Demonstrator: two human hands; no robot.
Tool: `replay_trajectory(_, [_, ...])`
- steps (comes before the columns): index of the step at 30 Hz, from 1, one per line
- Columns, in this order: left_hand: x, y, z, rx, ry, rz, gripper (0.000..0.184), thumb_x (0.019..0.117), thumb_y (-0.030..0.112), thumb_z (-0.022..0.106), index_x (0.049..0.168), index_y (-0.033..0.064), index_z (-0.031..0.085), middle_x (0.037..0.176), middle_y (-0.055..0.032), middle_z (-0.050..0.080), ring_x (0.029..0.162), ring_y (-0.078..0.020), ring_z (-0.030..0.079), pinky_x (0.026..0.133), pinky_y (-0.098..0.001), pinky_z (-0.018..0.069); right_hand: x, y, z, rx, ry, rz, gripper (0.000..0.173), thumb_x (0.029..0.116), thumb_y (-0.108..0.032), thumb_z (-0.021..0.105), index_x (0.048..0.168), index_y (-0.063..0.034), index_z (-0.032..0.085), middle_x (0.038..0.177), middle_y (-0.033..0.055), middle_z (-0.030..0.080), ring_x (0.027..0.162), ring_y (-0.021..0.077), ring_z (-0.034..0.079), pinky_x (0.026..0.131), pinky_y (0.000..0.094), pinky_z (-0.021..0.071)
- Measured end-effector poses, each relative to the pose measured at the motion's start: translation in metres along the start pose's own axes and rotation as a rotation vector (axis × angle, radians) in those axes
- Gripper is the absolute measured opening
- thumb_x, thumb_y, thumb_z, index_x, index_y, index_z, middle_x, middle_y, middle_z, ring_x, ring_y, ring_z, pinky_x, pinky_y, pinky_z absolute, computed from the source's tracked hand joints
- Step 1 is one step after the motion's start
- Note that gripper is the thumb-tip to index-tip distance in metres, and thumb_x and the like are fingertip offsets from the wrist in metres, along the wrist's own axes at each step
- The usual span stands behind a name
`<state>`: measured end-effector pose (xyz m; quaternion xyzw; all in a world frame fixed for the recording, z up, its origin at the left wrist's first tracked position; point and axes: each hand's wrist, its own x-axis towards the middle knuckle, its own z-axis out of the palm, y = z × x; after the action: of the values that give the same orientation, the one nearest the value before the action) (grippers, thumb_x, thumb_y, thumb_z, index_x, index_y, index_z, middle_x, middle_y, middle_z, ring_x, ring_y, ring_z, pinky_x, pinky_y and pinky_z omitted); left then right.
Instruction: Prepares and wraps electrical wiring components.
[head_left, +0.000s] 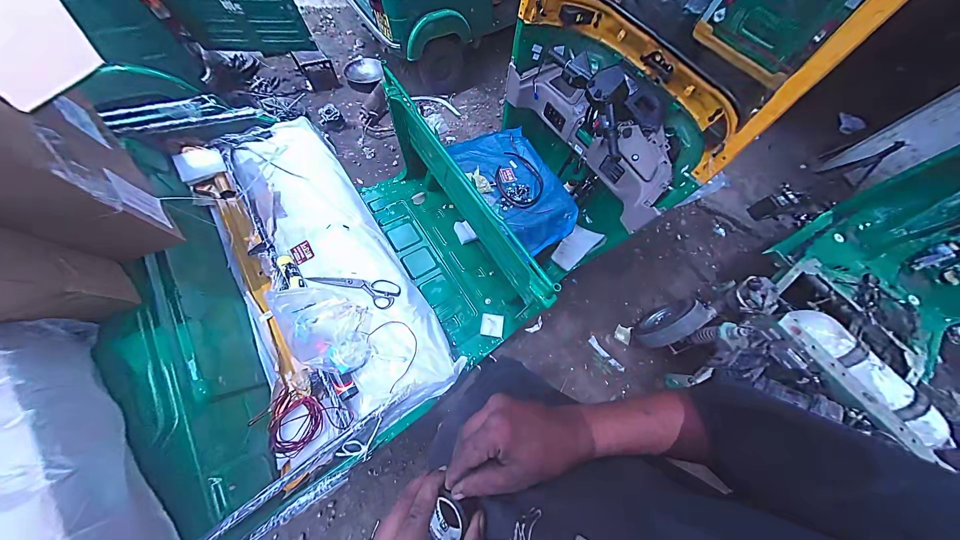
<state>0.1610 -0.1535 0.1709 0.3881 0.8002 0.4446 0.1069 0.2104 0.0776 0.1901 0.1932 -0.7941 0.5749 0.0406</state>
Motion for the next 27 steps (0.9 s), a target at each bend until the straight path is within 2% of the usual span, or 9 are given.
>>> replay_trajectory(11, [0.019, 0.006, 0.010, 0.061, 0.082, -0.002, 0.048, 0.0808, 0.040, 0.082, 0.106, 0.0001, 0.076, 0.105, -0.0181, 0.076, 0.103, -0.0169, 0.073, 0.093, -0.0307, 0.0583, 0.011, 0.014, -0.021, 0.035, -0.011, -0.015, 0.014, 0.0947, -0.004, 0.066, 0.096, 0.0031, 0.078, 0.088, 0.0130, 0.076, 0.082, 0.0167, 0.073, 0.077, 0.0307, 0.0584])
replay_trajectory(15, [0.027, 0.005, 0.017, 0.073, 0.183, 0.003, 0.047, 0.0792, 0.042, 0.081, 0.111, 0.0078, 0.077, 0.110, -0.0103, 0.077, 0.107, -0.0093, 0.072, 0.091, -0.0251, 0.0589, 0.015, 0.020, -0.029, 0.021, 0.005, 0.007, 0.013, 0.0958, -0.006, 0.067, 0.096, 0.0008, 0.078, 0.089, 0.0103, 0.076, 0.085, 0.0133, 0.073, 0.077, 0.0276, 0.0589])
replay_trajectory(20, [0.034, 0.005, 0.023, -0.061, 0.266, -0.054, 0.045, 0.0815, 0.035, 0.081, 0.113, 0.0028, 0.075, 0.114, -0.0127, 0.075, 0.108, -0.0150, 0.072, 0.091, -0.0308, 0.0613, 0.025, 0.027, -0.032, 0.025, -0.003, 0.097, 0.013, 0.0972, -0.009, 0.067, 0.098, -0.0013, 0.077, 0.095, 0.0069, 0.077, 0.089, 0.0068, 0.072, 0.081, 0.0220, 0.0594])
replay_trajectory(25, [0.036, 0.003, 0.029, -0.189, 0.343, -0.134, 0.048, 0.0826, 0.034, 0.082, 0.117, 0.0015, 0.073, 0.119, -0.0132, 0.074, 0.113, -0.0198, 0.071, 0.095, -0.0373, 0.0617, 0.040, 0.029, -0.043, 0.163, -0.086, 0.238, 0.015, 0.1007, -0.012, 0.065, 0.104, -0.0024, 0.076, 0.095, 0.0030, 0.075, 0.083, 0.0047, 0.070, 0.076, 0.0223, 0.0613])
replay_trajectory(27, [0.037, 0.003, 0.029, -0.202, 0.376, -0.144, 0.049, 0.0830, 0.033, 0.082, 0.119, 0.0007, 0.073, 0.120, -0.0135, 0.073, 0.113, -0.0199, 0.070, 0.095, -0.0373, 0.0617, 0.047, 0.029, -0.048, 0.199, -0.142, 0.226, 0.015, 0.0993, -0.012, 0.067, 0.106, -0.0011, 0.075, 0.098, 0.0037, 0.075, 0.086, 0.0059, 0.071, 0.078, 0.0232, 0.0627])
